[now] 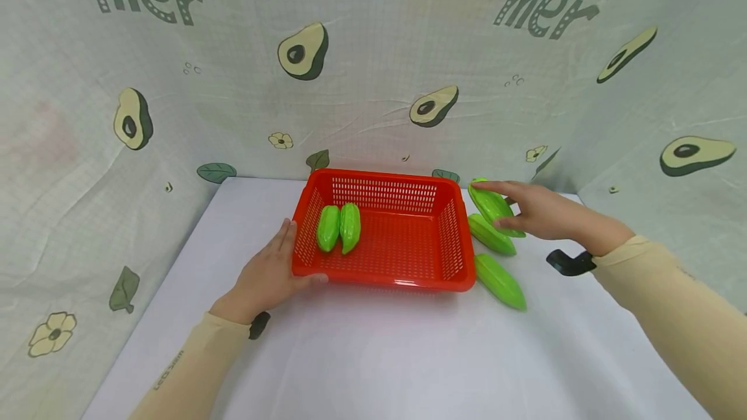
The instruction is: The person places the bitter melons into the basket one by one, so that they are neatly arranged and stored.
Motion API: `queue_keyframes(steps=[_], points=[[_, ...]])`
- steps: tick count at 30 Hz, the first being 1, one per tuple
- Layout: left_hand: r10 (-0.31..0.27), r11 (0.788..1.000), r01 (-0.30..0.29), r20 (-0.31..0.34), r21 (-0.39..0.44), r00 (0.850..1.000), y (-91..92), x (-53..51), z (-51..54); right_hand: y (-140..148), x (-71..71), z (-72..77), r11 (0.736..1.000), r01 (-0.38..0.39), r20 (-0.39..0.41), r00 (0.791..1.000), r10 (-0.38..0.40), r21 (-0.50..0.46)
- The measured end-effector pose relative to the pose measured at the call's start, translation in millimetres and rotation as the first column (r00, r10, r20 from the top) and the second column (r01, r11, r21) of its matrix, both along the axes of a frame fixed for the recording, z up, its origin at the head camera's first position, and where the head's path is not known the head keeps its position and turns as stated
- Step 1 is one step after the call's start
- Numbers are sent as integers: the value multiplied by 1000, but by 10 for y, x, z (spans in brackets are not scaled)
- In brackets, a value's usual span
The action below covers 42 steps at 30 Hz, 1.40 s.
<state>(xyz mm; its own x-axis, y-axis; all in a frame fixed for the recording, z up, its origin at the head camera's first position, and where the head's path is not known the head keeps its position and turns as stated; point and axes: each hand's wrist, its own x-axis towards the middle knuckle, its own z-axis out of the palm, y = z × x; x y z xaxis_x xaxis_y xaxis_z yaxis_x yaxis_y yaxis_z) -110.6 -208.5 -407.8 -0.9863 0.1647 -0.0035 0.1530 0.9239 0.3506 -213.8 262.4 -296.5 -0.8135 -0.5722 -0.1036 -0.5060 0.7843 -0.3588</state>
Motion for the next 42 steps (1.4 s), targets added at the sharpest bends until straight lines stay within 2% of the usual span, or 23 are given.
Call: queue_keyframes(steps=[10, 24, 32, 38, 42], points=[[-3, 1000, 3, 0, 2, 1000, -6, -13, -23, -312, -79, 48, 998, -65, 17, 998, 65, -3], [0, 1000, 0, 1, 2, 1000, -1, -16, -33, -604, -235, 1, 984, -177, -35, 983, 178, 26], [10, 1000, -10, 13, -8, 1000, -29, -21, -27, -991, -339, -25, 983, -183, 33, 983, 182, 3], [-2, 1000, 2, 8, -8, 1000, -22, -30, -37, -1254, -431, -87, 974, -225, 57, 973, 224, 8], [-4, 1000, 4, 7, -7, 1000, -15, -35, -47, -1390, -485, -145, 979, -204, 122, 972, 202, 1]])
